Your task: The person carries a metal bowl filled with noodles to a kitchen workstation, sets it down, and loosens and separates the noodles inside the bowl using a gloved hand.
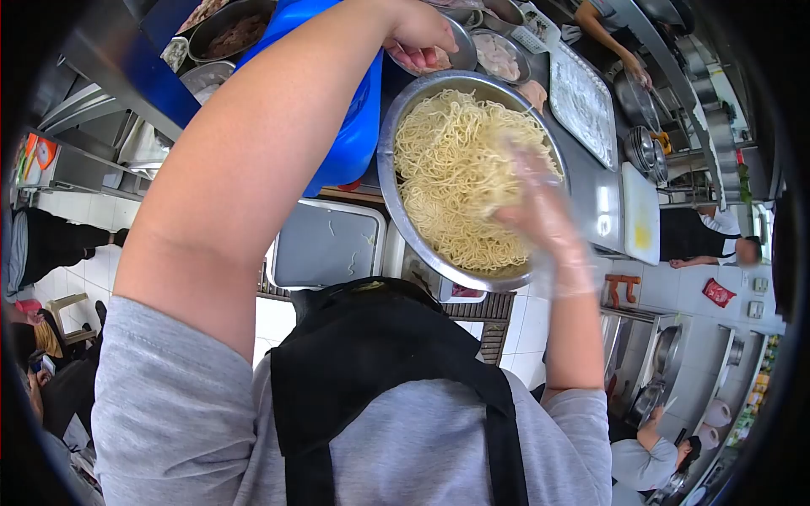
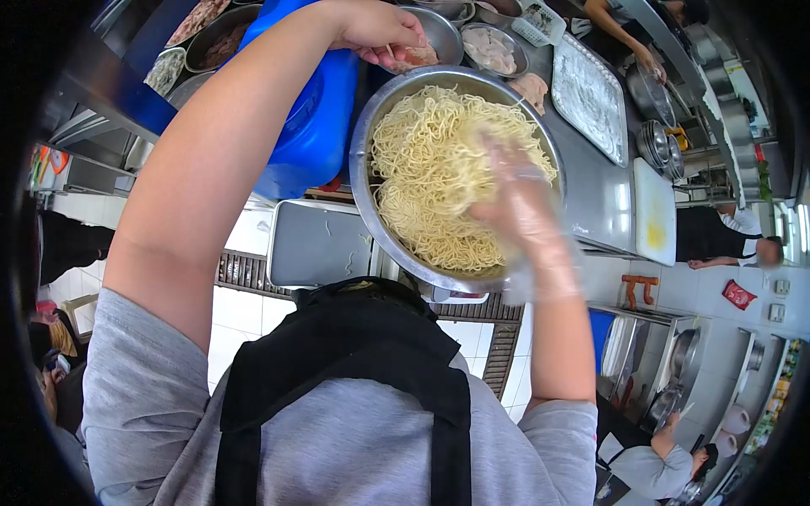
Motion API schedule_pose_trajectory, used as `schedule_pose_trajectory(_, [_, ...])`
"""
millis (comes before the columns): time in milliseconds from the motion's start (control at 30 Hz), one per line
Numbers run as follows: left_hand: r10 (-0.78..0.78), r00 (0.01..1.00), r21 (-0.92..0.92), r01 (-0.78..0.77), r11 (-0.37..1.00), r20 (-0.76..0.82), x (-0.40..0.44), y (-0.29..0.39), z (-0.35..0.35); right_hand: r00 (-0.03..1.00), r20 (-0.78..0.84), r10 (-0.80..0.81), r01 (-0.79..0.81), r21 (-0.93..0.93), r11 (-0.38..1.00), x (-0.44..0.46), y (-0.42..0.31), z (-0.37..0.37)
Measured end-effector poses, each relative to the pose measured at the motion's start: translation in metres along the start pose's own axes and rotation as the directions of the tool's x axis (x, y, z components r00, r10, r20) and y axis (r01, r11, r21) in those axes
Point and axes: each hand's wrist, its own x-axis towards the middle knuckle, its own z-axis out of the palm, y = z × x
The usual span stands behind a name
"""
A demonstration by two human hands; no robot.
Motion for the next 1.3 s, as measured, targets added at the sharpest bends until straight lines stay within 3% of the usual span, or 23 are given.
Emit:
schedule_pose_trajectory(33, [0.003,1.0,0.005,-0.003,1.0,0.004,-0.002,0.003,0.003,0.999,-0.028,-0.032,0.029,-0.089,0.996,0.001,0.004,0.015])
schedule_pose_trajectory(100, [0.018,0.997,0.025,-0.017,1.0,-0.075,-0.01,0.007,0.008,0.995,-0.103,0.018,-0.011,0.067,0.998,0.01,0.009,0.02])
schedule_pose_trajectory(200, [-0.008,0.983,0.015,0.011,1.0,-0.184,-0.015,0.012,0.015,0.899,-0.091,0.429,-0.333,0.494,0.803,0.023,-0.019,-0.026])
schedule_pose_trajectory(233, [-0.009,0.983,0.012,0.011,1.0,-0.184,-0.013,0.01,0.012,0.9,-0.304,0.312,-0.186,0.381,0.906,0.025,-0.019,-0.04])
schedule_pose_trajectory(267, [-0.004,0.99,0.015,0.006,1.0,-0.139,-0.01,0.007,0.008,0.876,-0.392,0.28,-0.09,0.438,0.894,0.028,-0.019,-0.054])
schedule_pose_trajectory(300, [0.0,0.996,0.017,0.001,1.0,-0.093,-0.007,0.004,0.006,0.881,-0.392,0.265,-0.057,0.467,0.882,0.028,-0.014,-0.071])
schedule_pose_trajectory(367, [0.003,0.994,0.032,0.001,0.999,-0.106,-0.01,0.006,0.008,0.95,-0.171,0.261,-0.036,0.771,0.636,0.02,-0.028,-0.094])
schedule_pose_trajectory(400, [0.005,0.992,0.048,0.001,0.999,-0.123,-0.012,0.008,0.008,0.95,-0.171,0.262,-0.037,0.771,0.636,0.02,-0.027,-0.102])
schedule_pose_trajectory(467, [-0.005,0.992,0.046,0.011,0.999,-0.127,-0.014,0.012,0.011,1.0,-0.016,0.022,-0.007,0.642,0.767,0.018,-0.018,-0.113])
schedule_pose_trajectory(500, [-0.015,0.991,0.041,0.021,0.999,-0.133,-0.012,0.01,0.01,1.0,-0.014,0.019,-0.006,0.641,0.768,0.016,-0.017,-0.113])
schedule_pose_trajectory(600, [0.036,0.999,0.017,-0.036,0.999,-0.003,-0.003,0.0,0.001,0.944,0.176,0.281,-0.326,0.641,0.695,0.007,-0.005,-0.097])
schedule_pose_trajectory(667, [0.035,0.999,0.011,-0.035,0.999,-0.018,-0.005,0.0,0.003,0.916,0.269,0.297,-0.401,0.628,0.667,-0.005,0.018,-0.067])
schedule_pose_trajectory(700, [0.038,0.999,0.01,-0.038,0.999,-0.026,-0.004,0.001,0.004,0.874,0.296,0.386,-0.458,0.234,0.858,0.0,0.022,-0.043])
schedule_pose_trajectory(733, [0.043,0.999,0.01,-0.043,0.999,-0.023,-0.003,0.001,0.005,0.833,0.277,0.48,-0.436,-0.207,0.876,0.004,0.026,-0.019])
schedule_pose_trajectory(800, [0.03,1.0,0.024,-0.03,0.999,0.009,-0.002,0.001,0.004,0.875,0.207,0.438,-0.441,-0.036,0.897,-0.004,0.047,0.015])
schedule_pose_trajectory(933, [0.066,0.996,0.008,-0.067,0.998,0.06,0.003,-0.002,0.003,0.918,0.13,0.373,-0.387,0.102,0.916,0.001,0.074,0.002])
schedule_pose_trajectory(1000, [0.087,0.985,-0.021,-0.085,0.996,0.152,-0.001,0.001,-0.002,0.857,0.166,0.488,-0.514,0.349,0.784,0.003,0.068,-0.023])
schedule_pose_trajectory(1033, [0.089,0.985,-0.021,-0.087,0.996,0.15,-0.005,0.006,0.002,0.882,0.129,0.453,-0.444,0.549,0.708,0.001,0.063,-0.035])
schedule_pose_trajectory(1100, [0.023,0.994,0.025,-0.021,0.999,-0.107,-0.012,0.009,0.012,0.897,0.087,0.434,-0.33,0.783,0.527,0.004,0.04,-0.064])
schedule_pose_trajectory(1133, [0.042,0.999,0.005,-0.042,0.999,0.027,-0.001,-0.001,0.001,0.89,0.084,0.449,-0.307,0.838,0.451,0.008,0.024,-0.079])
schedule_pose_trajectory(1167, [0.039,0.999,0.006,-0.039,0.999,0.03,-0.004,-0.001,0.002,0.888,0.086,0.451,-0.308,0.84,0.447,0.012,0.02,-0.089])
schedule_pose_trajectory(1233, [0.043,0.994,0.08,-0.035,0.996,-0.099,-0.012,0.008,0.008,0.936,-0.145,0.32,-0.132,0.7,0.702,0.018,0.02,-0.105])
schedule_pose_trajectory(1300, [0.038,0.992,0.073,-0.029,0.997,-0.124,-0.017,0.013,0.013,0.964,-0.054,0.262,-0.159,0.669,0.726,0.018,0.007,-0.109])
